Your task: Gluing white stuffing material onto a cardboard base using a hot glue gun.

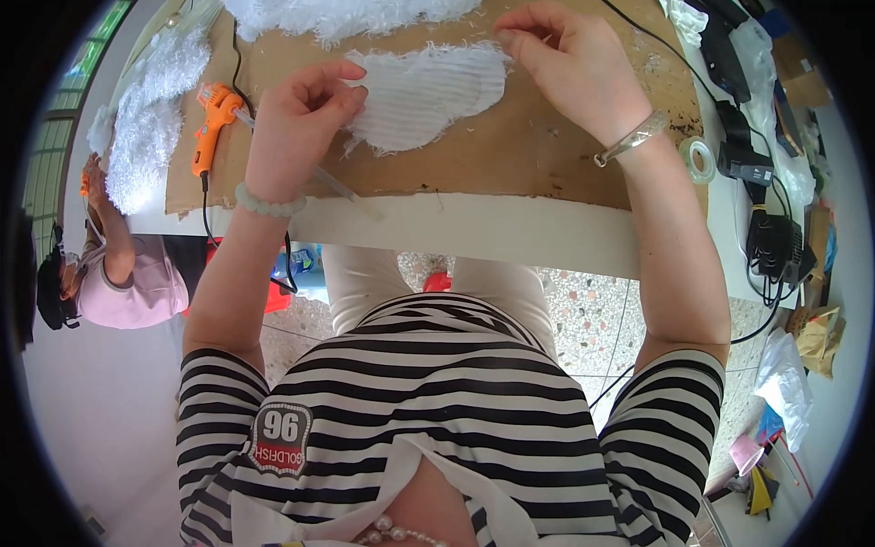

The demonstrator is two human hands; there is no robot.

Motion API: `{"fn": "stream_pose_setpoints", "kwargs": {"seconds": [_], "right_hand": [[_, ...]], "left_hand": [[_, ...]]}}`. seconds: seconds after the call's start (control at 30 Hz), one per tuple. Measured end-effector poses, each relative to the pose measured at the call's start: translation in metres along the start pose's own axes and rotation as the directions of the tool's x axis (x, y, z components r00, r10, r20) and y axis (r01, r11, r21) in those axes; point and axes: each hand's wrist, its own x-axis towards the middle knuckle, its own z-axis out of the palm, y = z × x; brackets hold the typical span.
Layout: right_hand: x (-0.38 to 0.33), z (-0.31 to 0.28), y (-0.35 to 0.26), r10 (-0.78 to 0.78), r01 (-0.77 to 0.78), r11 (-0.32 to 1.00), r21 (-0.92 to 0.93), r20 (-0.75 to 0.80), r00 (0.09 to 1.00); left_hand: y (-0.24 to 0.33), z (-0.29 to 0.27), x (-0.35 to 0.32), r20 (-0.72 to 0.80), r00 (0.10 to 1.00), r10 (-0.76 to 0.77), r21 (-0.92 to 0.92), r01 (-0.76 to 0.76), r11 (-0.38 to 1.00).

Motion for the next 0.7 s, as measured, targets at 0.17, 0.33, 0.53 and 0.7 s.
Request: {"fn": "stream_pose_setpoints", "kwargs": {"seconds": [0.17, 0.33, 0.53, 0.7], "right_hand": [[-0.002, 0.001, -0.017, -0.028, 0.027, 0.997, 0.077, 0.015, 0.999], [-0.003, 0.001, -0.016, -0.047, 0.048, 0.993, 0.106, -0.009, 0.999], [-0.003, 0.009, 0.002, -0.149, 0.149, 0.989, -0.003, 0.054, 0.987], [-0.007, 0.018, -0.006, -0.339, 0.363, 0.915, -0.175, 0.151, 0.928]], "left_hand": [[0.009, 0.002, 0.001, -0.054, 0.992, -0.113, -0.123, 0.106, 0.987], [0.005, 0.008, 0.005, -0.064, 0.992, -0.112, -0.128, 0.103, 0.986], [0.0, 0.007, 0.002, -0.057, 0.997, -0.049, 0.015, 0.05, 0.999], [-0.001, 0.009, 0.001, -0.055, 0.998, -0.021, 0.055, 0.024, 0.998]]}}
